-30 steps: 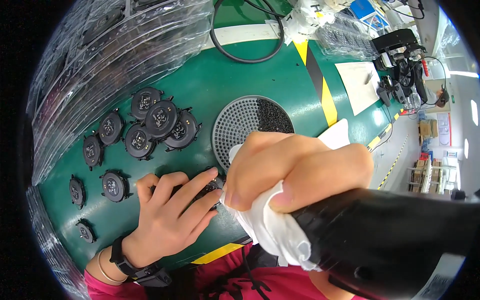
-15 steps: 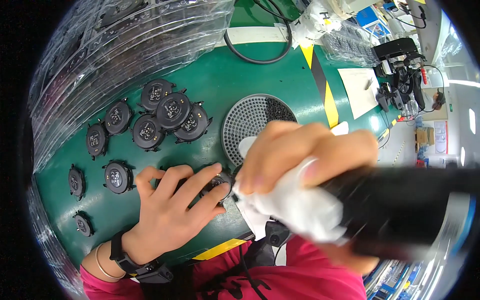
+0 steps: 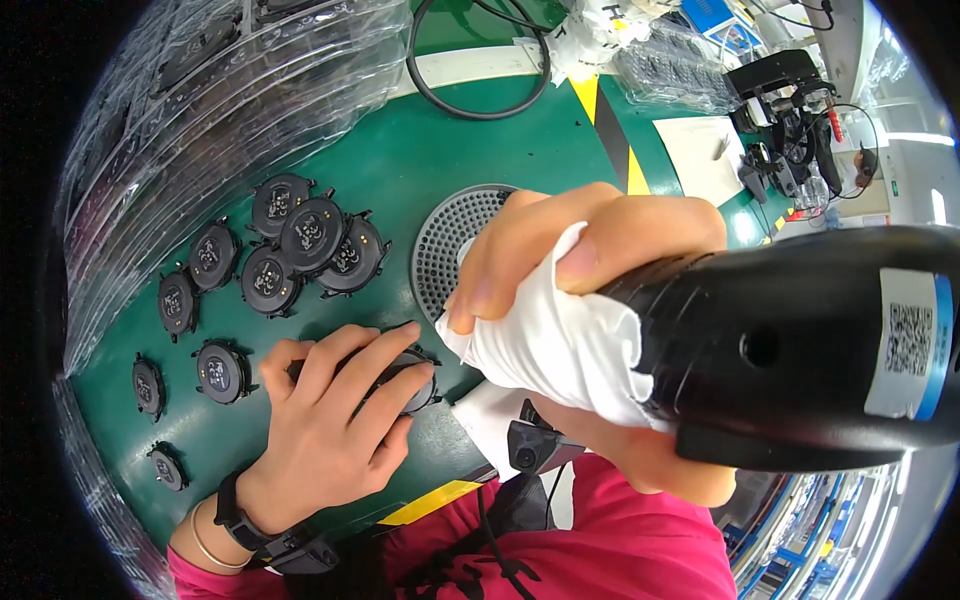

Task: The person picks up a screw with a power screwdriver and drives it into the back of a smartwatch, repeating this for several watches. They occasionally move finished watches aside and pick up new ones from the table or a plastic tray.

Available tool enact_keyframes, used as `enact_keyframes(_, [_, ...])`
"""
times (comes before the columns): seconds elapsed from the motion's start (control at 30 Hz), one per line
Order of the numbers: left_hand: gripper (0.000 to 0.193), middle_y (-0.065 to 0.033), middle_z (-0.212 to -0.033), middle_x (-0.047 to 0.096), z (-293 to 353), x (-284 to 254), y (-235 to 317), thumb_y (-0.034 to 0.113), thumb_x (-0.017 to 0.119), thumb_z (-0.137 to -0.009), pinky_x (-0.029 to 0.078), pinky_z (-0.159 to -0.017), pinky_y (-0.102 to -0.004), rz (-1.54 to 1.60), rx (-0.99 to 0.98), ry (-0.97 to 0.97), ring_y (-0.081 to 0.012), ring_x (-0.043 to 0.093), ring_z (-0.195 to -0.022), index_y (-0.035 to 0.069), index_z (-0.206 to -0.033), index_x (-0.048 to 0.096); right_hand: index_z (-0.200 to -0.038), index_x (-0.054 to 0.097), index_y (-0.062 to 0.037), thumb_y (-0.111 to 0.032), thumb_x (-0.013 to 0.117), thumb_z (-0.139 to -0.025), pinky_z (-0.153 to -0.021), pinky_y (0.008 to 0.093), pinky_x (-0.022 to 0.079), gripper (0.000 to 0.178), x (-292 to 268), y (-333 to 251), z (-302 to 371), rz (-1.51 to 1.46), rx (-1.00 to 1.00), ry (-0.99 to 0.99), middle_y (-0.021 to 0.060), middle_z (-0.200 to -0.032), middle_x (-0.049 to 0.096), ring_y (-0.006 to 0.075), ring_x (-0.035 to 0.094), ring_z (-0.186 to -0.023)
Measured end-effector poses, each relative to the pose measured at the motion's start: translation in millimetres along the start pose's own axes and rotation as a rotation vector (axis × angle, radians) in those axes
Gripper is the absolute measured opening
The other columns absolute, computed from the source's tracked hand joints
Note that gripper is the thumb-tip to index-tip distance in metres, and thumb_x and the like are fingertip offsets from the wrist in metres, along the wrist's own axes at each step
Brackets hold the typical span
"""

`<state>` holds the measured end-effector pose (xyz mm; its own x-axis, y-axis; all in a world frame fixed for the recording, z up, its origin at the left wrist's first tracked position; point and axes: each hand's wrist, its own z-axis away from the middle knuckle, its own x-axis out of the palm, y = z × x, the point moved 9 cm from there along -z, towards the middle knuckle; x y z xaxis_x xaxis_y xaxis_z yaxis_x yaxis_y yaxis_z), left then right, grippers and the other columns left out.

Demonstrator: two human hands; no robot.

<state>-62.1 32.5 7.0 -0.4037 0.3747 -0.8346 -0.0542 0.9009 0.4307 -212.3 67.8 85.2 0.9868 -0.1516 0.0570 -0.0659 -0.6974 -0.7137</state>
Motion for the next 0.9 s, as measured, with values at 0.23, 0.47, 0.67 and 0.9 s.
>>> enact_keyframes(0.23, [0.039, -0.0077, -0.129, 0.063, 0.7, 0.2, -4.9, 0.016, 0.071, -0.072, 0.035, -0.091, -0.0436, 0.011, -0.008, 0.05, -0.0228, 0.059, -0.109, 0.011, -0.111, 0.068, -0.128, 0.051, -0.0028, -0.068, 0.066, -0.086, -0.059, 0.0404, 0.056, 0.078, 1.2, 0.9, 0.8, 0.041, -0.021, -0.061, 0.0159, -0.096, 0.06, 0.0295, 0.061, -0.069])
enact_keyframes(0.47, [0.034, -0.0094, -0.128, 0.064, 1.9, 0.3, -7.8, 0.015, 0.072, -0.076, 0.036, -0.089, -0.0438, 0.051, -0.011, 0.092, -0.0246, 0.059, -0.109, 0.008, -0.109, 0.067, -0.129, 0.05, 0.0001, -0.066, 0.066, -0.087, -0.059, 0.0395, 0.055, 0.08, -1.2, -14.6, 2.8, -0.036, -0.05, 0.146, 0.0151, -0.097, 0.059, 0.0279, 0.059, -0.07])
enact_keyframes(0.67, [0.038, -0.0098, -0.13, 0.065, 4.9, -0.6, -7.4, 0.015, 0.078, -0.073, 0.034, -0.09, -0.046, 0.071, -0.016, 0.082, -0.0271, 0.06, -0.109, 0.008, -0.109, 0.067, -0.129, 0.049, 0.0001, -0.065, 0.067, -0.087, -0.059, 0.0389, 0.054, 0.079, 17.1, -5.2, -0.5, -0.046, -0.032, -0.014, 0.0137, -0.095, 0.058, 0.0268, 0.058, -0.069])
enact_keyframes(0.9, [0.031, -0.0106, -0.126, 0.065, 3.4, -4.7, -4.6, 0.014, 0.071, -0.077, 0.037, -0.09, -0.0435, 0.047, -0.008, 0.093, -0.0252, 0.059, -0.109, 0.006, -0.106, 0.068, -0.127, 0.05, -0.0002, -0.067, 0.065, -0.087, -0.059, 0.0389, 0.054, 0.079, 16.9, -5.8, -1.2, -0.05, -0.033, 0.005, 0.0141, -0.095, 0.058, 0.0269, 0.059, -0.069])
